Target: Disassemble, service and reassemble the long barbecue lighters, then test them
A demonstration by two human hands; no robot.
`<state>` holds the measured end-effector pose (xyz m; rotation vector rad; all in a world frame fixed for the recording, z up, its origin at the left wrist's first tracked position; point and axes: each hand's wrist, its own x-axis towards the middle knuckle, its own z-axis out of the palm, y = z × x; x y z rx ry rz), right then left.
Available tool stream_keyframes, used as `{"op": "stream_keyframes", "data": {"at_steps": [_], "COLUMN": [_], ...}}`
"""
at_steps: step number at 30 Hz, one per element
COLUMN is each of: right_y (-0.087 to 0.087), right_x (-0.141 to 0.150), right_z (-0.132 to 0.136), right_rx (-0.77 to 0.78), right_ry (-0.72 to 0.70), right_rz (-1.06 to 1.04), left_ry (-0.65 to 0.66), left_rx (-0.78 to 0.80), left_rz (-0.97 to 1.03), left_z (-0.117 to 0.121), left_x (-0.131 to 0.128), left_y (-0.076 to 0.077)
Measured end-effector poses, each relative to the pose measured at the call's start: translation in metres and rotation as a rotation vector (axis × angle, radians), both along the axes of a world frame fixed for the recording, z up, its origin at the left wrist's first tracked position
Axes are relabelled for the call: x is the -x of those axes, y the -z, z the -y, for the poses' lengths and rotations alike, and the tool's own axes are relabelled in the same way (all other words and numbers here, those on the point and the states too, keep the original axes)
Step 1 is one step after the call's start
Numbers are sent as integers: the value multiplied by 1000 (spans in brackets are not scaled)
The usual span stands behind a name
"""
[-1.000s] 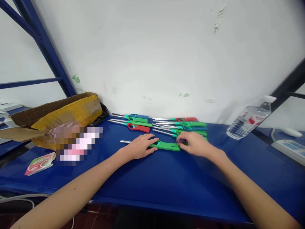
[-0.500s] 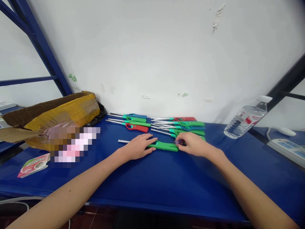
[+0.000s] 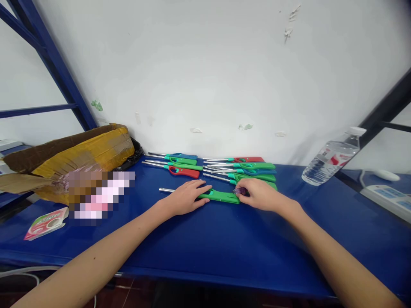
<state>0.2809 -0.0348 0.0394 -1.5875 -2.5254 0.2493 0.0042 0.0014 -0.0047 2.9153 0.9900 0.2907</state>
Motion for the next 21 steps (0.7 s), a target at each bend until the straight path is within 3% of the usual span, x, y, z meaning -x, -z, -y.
{"op": "stream_keyframes", "data": {"at_steps": [21], "right_y": [-3], "right_x": [-3], "right_z": [1], "right_rx": [-7], "right_ry": [-9], "right_rz": [-27], "left_ry": [-19], "left_rx": [32], "left_rz": [10], "left_z": [0], "left_x": [-1], "left_y": [-2]}}
